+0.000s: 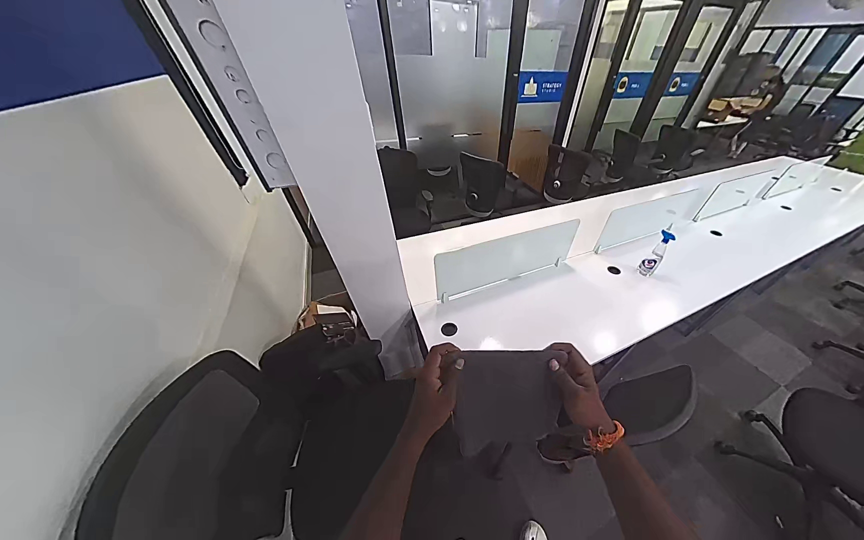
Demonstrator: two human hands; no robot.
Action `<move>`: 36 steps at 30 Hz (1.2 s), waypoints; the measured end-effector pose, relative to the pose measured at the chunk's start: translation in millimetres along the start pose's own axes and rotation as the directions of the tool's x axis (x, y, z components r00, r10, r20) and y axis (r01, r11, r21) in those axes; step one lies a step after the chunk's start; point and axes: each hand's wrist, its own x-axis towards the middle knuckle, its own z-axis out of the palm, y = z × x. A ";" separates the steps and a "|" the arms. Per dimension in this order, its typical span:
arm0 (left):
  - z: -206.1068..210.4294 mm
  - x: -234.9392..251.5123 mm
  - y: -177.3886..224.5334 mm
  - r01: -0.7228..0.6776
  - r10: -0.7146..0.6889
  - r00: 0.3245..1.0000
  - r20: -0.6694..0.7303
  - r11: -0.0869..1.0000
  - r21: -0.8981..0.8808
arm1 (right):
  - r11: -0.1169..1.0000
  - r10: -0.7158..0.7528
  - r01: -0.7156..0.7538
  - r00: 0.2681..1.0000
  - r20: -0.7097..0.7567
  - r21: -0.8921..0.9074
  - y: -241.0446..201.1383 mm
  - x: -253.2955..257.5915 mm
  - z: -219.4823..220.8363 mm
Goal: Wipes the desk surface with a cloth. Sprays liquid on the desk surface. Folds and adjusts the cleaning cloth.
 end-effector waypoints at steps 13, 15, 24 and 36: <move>40.8 -219.8 -101.1 0.810 -0.710 0.571 0.412 0.405 -0.424 | 0.870 0.481 -0.494 0.837 -0.260 0.020 92.4 -114.2 28.7; 35.5 -221.2 -94.1 0.745 -0.729 0.623 0.283 0.443 -0.499 | 0.837 0.420 -0.500 0.847 -0.326 -0.221 101.8 -116.5 31.9; 24.8 -199.7 -78.4 0.709 -0.781 0.593 -0.194 0.621 -0.333 | 0.771 0.572 -0.451 0.802 0.175 -0.450 89.9 -162.2 87.0; 26.4 -196.0 -63.2 0.650 -0.752 0.650 -0.108 0.625 -0.433 | 0.765 0.620 -0.578 0.781 0.079 -0.283 99.0 -155.4 117.4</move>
